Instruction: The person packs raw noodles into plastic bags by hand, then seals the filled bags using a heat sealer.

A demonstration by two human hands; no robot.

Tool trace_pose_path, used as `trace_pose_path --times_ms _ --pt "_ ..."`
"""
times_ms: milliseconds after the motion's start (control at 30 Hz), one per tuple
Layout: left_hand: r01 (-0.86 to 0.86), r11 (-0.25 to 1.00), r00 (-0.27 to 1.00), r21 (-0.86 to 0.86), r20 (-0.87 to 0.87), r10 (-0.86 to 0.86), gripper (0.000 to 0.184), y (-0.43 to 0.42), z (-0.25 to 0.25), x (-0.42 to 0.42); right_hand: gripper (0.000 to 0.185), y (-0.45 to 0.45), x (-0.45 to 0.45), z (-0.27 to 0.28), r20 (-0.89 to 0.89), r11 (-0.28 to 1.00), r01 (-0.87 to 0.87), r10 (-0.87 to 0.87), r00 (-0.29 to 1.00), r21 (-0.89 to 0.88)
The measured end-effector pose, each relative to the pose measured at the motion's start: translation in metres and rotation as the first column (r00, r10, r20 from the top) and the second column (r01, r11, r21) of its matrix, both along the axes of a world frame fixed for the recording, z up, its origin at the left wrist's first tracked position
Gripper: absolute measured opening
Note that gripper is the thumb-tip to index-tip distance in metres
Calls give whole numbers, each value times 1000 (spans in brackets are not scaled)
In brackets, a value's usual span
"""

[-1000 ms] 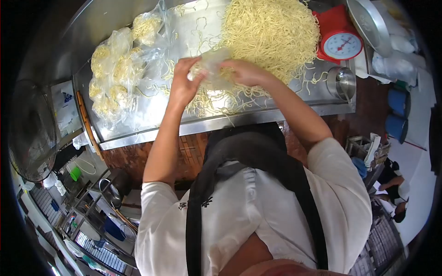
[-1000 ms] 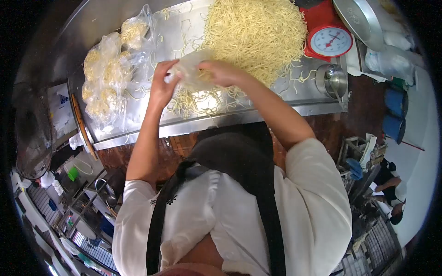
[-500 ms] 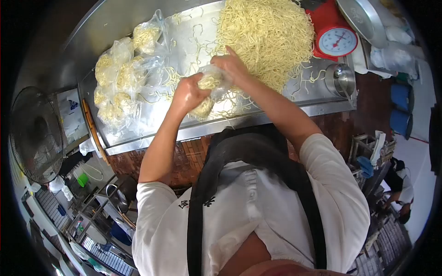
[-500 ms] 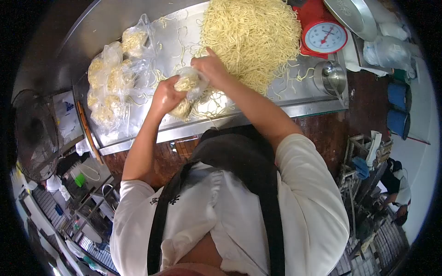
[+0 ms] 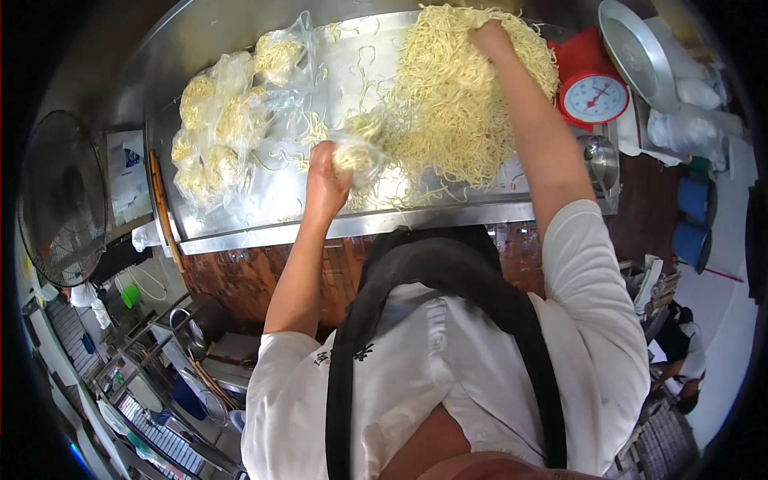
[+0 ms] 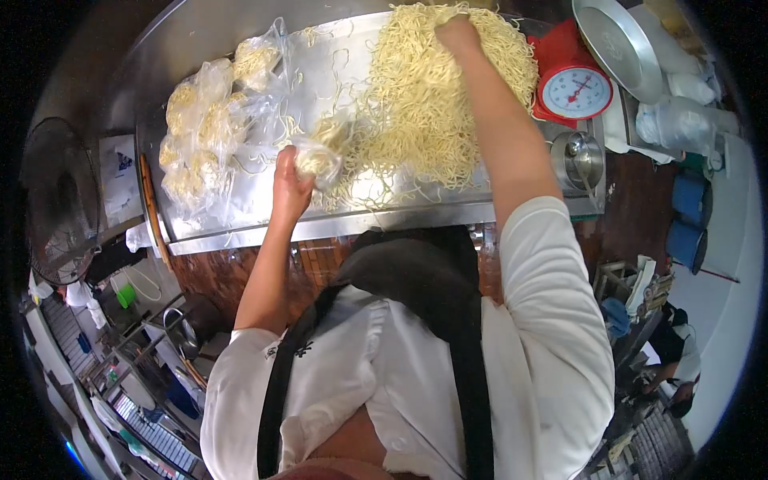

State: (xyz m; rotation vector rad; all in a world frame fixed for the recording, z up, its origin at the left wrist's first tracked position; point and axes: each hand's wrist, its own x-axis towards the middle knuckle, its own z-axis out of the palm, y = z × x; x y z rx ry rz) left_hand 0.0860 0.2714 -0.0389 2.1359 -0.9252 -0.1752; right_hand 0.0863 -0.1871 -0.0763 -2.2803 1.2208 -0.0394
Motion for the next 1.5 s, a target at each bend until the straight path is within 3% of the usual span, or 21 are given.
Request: trace_pose_path --times_ms 133,200,267,300,333,367,467,500,533,600,767,800,867,967,1100,1167,1233,1300,1367,1433,1500 --pt "-172 974 975 149 -116 189 63 23 -58 -15 84 -5 6 30 -343 918 -391 346 873 -71" --pt "-188 972 968 139 -142 207 69 12 -40 -43 68 52 -6 88 -369 857 -514 493 788 47" --pt "-261 954 922 150 -254 292 76 -9 -17 -63 45 121 -20 96 -344 883 -468 453 823 43" --pt "-278 952 923 130 -238 302 78 -16 -10 -71 40 151 -38 64 -209 824 -554 525 825 -118" --pt "-296 949 923 113 -223 314 80 -23 -3 -79 42 175 -38 57 -270 798 -575 602 752 181" --pt "-319 941 938 117 -106 331 62 -30 2 -86 54 196 -52 14 -166 611 -791 784 598 32" --pt "-287 954 949 90 -106 296 36 -11 -74 -60 76 259 -50 -26 54 590 -798 807 589 -119" --pt "-386 907 762 169 -496 417 17 -13 -61 -47 81 273 -41 -32 91 633 -769 774 627 -86" --pt "-441 898 738 5 -568 366 16 -17 -48 -38 86 279 -32 -28 123 675 -736 736 666 -56" --pt "-551 782 693 -293 -683 232 16 -19 -19 -27 73 277 -14 -9 119 716 -698 694 710 -15" --pt "-589 730 527 -346 -850 23 23 25 55 20 27 219 -8 2 130 745 -667 663 737 -15" --pt "-492 848 603 -198 -780 168 21 28 47 27 21 206 -19 24 142 788 -615 604 784 41" --pt "-316 932 764 178 -535 361 19 27 11 36 23 184 -41 50 -230 734 -633 678 698 246" --pt "-189 981 886 36 -424 186 17 -14 21 43 24 177 -99 91 -172 839 -545 536 826 -2" --pt "29 999 978 -22 -206 -33 17 -80 46 54 33 132 -153 121 -8 911 -300 315 949 283" --pt "135 989 987 -62 -77 -140 18 -136 69 65 34 88 -170 142 84 963 -268 266 960 10" --pt "183 971 983 -151 46 -178 22 -188 137 62 31 55 -189 196 243 986 -154 166 956 -68" --pt "249 932 968 -263 94 -231 25 -243 216 50 31 -9 -209 263 554 999 -26 7 833 28" --pt "287 902 957 -324 49 -287 26 -286 303 18 34 -52 -233 325 864 995 -64 -34 502 76" --pt "358 845 929 -398 57 -366 27 -332 340 2 32 -33 -245 391 998 973 -225 -34 61 47" --pt "361 798 888 -483 -84 -453 29 -366 359 -30 38 -42 -276 393 991 993 -91 64 -116 -75"
